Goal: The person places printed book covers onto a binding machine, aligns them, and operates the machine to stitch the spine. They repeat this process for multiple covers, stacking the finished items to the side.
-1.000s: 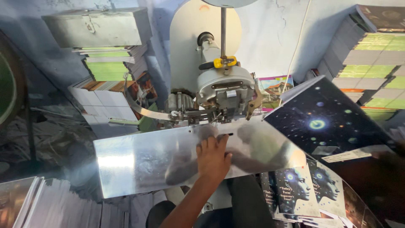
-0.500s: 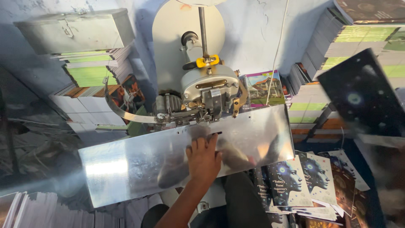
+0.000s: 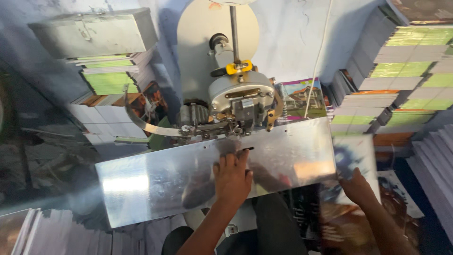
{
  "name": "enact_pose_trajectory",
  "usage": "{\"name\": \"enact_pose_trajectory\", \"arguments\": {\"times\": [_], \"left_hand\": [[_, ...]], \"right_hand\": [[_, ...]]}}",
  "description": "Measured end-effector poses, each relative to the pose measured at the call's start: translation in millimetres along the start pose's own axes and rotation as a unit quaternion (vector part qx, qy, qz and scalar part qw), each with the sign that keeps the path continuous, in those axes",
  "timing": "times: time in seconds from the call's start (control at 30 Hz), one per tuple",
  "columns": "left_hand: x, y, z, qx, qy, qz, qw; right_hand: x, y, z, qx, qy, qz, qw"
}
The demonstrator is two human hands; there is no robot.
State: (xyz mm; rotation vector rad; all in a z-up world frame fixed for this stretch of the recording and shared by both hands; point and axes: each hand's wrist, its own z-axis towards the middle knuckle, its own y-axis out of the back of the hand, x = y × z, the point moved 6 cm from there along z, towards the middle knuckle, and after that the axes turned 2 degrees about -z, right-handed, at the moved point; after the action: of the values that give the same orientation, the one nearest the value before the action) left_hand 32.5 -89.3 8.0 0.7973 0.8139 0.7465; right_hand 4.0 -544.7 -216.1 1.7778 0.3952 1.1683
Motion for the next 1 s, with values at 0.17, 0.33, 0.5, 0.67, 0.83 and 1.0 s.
{"name": "enact_pose_trajectory", "arguments": {"times": [0.17, 0.33, 0.5, 0.67, 0.83, 1.0], "left_hand": [[-0.1, 2.2, -0.2, -0.002, -0.001, -0.013, 1.000], [0.2, -0.7, -0.9, -0.005, 0.000, -0.008, 1.000], [0.3, 0.0, -1.5, -0.005, 0.001, -0.010, 1.000], [-0.2, 1.7, -1.9, -0.009, -0.006, -0.007, 1.000], [0.2, 2.4, -2.0, 0.004, -0.007, -0.004, 1.000], [5.1, 8.5, -8.1, -0.015, -0.029, -0.041, 0.999]], "right_hand": [[50.5, 34.5, -14.1, -0.087, 0.075, 0.053, 0.992], [125.6, 91.1, -49.3, -0.152, 0.171, 0.045, 0.972], [189.2, 108.8, -81.9, -0.166, 0.246, 0.079, 0.952], [236.7, 96.6, -103.0, -0.162, 0.327, -0.004, 0.931], [265.3, 80.2, -120.9, -0.156, 0.401, -0.027, 0.903], [288.6, 64.7, -133.5, -0.172, 0.438, -0.029, 0.882]]}}
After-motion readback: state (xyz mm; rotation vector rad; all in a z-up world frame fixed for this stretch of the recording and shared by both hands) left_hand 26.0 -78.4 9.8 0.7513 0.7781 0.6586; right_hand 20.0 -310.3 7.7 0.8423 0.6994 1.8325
